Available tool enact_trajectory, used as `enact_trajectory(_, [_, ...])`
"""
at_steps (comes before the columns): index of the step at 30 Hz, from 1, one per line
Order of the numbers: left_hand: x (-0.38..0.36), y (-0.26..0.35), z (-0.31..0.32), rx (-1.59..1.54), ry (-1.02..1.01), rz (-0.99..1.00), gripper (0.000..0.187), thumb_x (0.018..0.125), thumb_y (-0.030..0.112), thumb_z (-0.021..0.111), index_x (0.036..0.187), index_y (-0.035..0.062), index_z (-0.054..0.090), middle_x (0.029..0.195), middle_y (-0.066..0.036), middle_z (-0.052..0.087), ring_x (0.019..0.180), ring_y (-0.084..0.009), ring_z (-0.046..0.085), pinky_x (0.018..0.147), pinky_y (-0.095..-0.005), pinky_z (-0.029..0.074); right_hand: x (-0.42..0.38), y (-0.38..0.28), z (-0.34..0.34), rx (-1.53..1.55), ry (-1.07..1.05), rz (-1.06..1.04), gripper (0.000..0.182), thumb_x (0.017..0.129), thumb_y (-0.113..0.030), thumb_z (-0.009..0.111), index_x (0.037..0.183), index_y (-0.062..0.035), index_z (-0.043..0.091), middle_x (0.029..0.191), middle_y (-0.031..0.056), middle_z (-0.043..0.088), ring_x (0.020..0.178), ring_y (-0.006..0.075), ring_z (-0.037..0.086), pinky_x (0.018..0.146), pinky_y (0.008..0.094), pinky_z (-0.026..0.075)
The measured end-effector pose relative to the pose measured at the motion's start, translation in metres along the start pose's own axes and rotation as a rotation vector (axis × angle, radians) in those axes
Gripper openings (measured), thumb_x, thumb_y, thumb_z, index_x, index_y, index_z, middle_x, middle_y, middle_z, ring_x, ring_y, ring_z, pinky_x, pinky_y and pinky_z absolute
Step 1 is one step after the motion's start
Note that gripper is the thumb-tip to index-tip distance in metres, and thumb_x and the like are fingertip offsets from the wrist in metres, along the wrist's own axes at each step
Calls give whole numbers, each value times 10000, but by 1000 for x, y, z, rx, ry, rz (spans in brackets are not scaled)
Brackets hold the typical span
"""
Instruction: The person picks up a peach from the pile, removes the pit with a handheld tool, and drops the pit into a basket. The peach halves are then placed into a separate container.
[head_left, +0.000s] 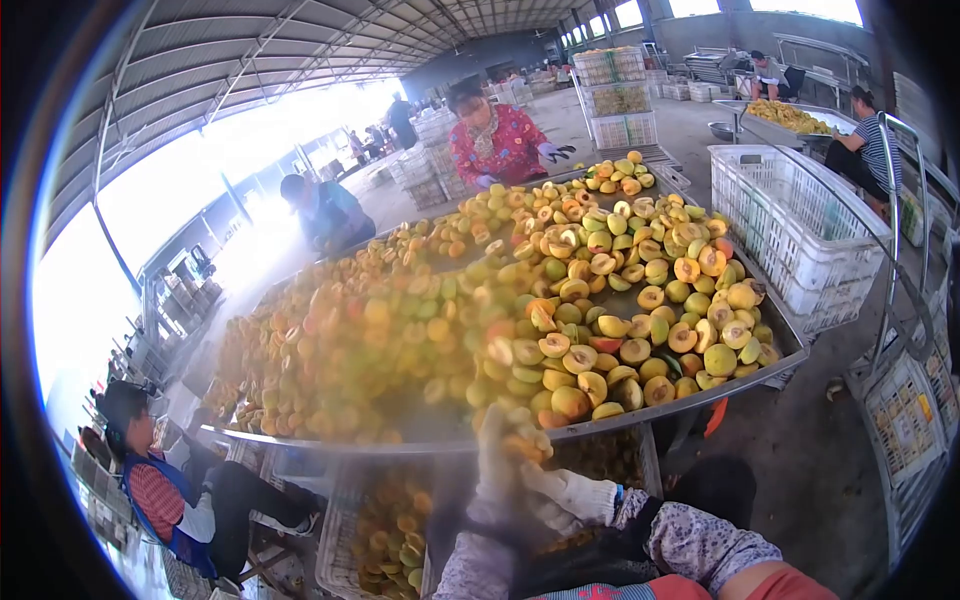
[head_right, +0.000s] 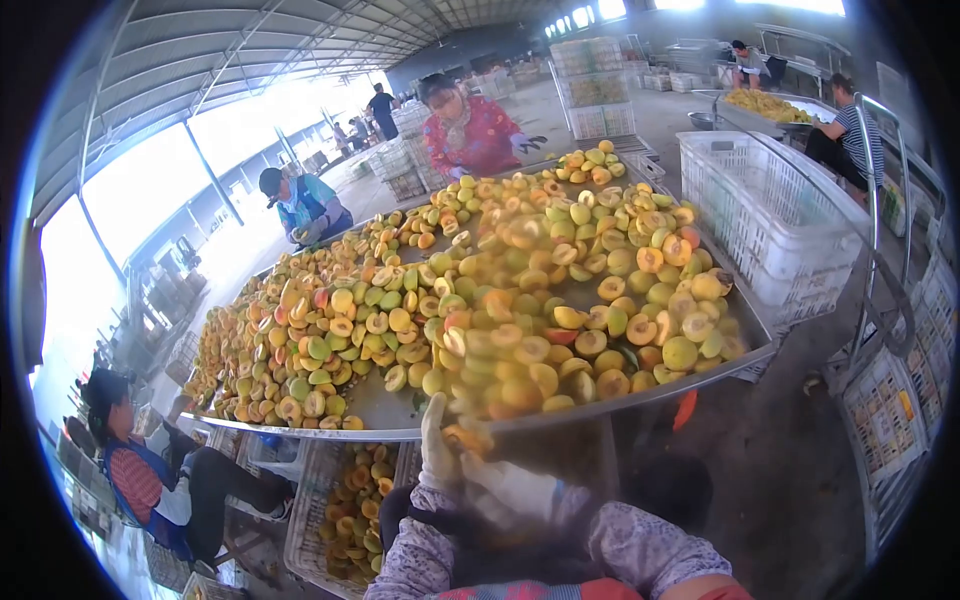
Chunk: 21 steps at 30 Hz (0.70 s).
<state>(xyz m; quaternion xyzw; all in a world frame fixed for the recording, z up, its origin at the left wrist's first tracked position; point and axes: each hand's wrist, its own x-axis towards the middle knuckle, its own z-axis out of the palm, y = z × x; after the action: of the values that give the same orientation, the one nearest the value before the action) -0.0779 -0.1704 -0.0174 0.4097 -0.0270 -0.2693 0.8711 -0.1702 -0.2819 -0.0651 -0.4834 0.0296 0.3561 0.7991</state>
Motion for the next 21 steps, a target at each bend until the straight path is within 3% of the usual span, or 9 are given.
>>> enact_trajectory(3, [-4,6,-5,-42,-18,4,424,989,519,515,963,97,537,685,-47,538,542,-244,565,480,-339,461,-9,-8,34,74,313,-124,426,1019,-448,537,1184,-62,609,901,-8,620,730,69,577,608,206,482])
enact_trajectory(5, [-10,6,0,-62,-5,46,413,991,512,516,957,101,539,689,-47,540,539,-242,562,478,-342,455,4,2,31,-405,401,-486,547,995,-589,486,768,-105,601,541,-60,426,444,72,386,412,249,294])
enact_trajectory(6, [-12,7,3,-80,7,90,402,993,504,516,951,105,542,692,-47,541,536,-240,559,476,-345,448,5,7,27,-405,407,-489,547,995,-589,486,768,-105,601,541,-60,426,444,72,386,412,249,294])
enact_trajectory(8, [-15,13,1,98,-90,127,380,1024,446,489,879,113,604,614,-33,513,497,-237,541,466,-354,445,-5,-3,33,-363,318,-411,436,1010,-481,532,1161,-81,616,866,-1,620,694,94,579,560,223,480])
enact_trajectory(12, [-19,19,14,189,-31,91,387,1026,443,483,876,107,605,611,-28,513,493,-241,545,472,-363,448,-23,-17,32,-102,153,-106,488,1004,-552,487,819,-125,634,597,-38,517,465,118,478,431,254,357])
enact_trajectory(14, [-17,18,16,136,-30,96,381,1022,449,488,877,117,607,619,-14,521,511,-230,551,477,-358,448,1,8,17,-130,159,-191,484,995,-557,499,912,-115,677,659,-6,590,519,143,547,478,275,428])
enact_trajectory(16, [-12,15,10,-141,-18,-55,361,1019,454,488,879,143,604,634,34,526,564,-200,564,499,-338,448,34,36,6,-520,510,-670,494,958,-574,540,997,-115,717,752,52,678,639,203,643,592,310,501])
enact_trajectory(17, [-9,11,0,-43,-43,9,312,1016,431,495,925,162,624,672,71,555,639,-174,576,520,-321,445,72,68,-15,-577,714,-648,496,922,-575,573,1040,-121,737,858,94,724,793,269,691,740,362,528])
enact_trajectory(21, [0,16,-25,-412,-7,-19,284,1007,379,500,1032,161,681,741,61,620,755,-178,613,615,-353,553,48,52,3,-633,708,-783,503,908,-573,574,1043,-119,740,910,102,727,865,305,690,797,404,520])
